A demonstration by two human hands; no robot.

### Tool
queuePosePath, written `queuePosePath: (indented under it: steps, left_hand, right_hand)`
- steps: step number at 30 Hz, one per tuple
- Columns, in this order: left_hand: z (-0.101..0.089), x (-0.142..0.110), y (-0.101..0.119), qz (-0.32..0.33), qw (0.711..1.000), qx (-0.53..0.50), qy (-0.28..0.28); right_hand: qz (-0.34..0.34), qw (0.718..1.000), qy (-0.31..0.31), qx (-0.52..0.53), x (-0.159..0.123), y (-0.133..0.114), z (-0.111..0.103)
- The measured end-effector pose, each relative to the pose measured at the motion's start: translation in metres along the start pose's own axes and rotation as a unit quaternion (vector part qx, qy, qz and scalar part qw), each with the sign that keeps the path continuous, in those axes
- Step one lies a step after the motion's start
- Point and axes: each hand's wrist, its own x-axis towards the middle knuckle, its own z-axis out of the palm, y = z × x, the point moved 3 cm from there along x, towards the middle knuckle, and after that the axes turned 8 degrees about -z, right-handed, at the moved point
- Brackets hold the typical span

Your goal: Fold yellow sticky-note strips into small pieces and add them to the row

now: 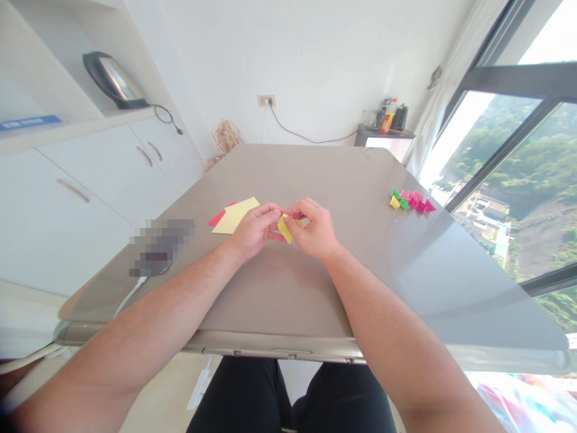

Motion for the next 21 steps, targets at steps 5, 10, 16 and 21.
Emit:
queuePosePath:
  steps: [5,10,16,21]
  left_hand:
    - [0.0,0.0012,-0.0015,-0.016,1.0,0.007,0.002]
    - [0.0002,0.0017,-0.0014,-0.018,1.0,-0.011,-0.007]
    - [0.0009,0.0004,0.0012,-0.012,1.0,-0.024,-0.014]
    - [0.0018,-0.0011,0.0028,-0.01,1.0,-0.02,-0.018]
  right_hand:
    - [-0.011,0.999,-0.018,-0.029,0.0,-0.0012,0.0008]
    - [-0.016,0.999,-0.009,-0.035,-0.0003,-0.0024,0.0006]
    - [-0.014,0.999,0.013,-0.039,-0.0009,-0.0027,0.0004]
    - [-0.032,0.998,0.016,-0.052,0.0004,-0.0038,-0.0005]
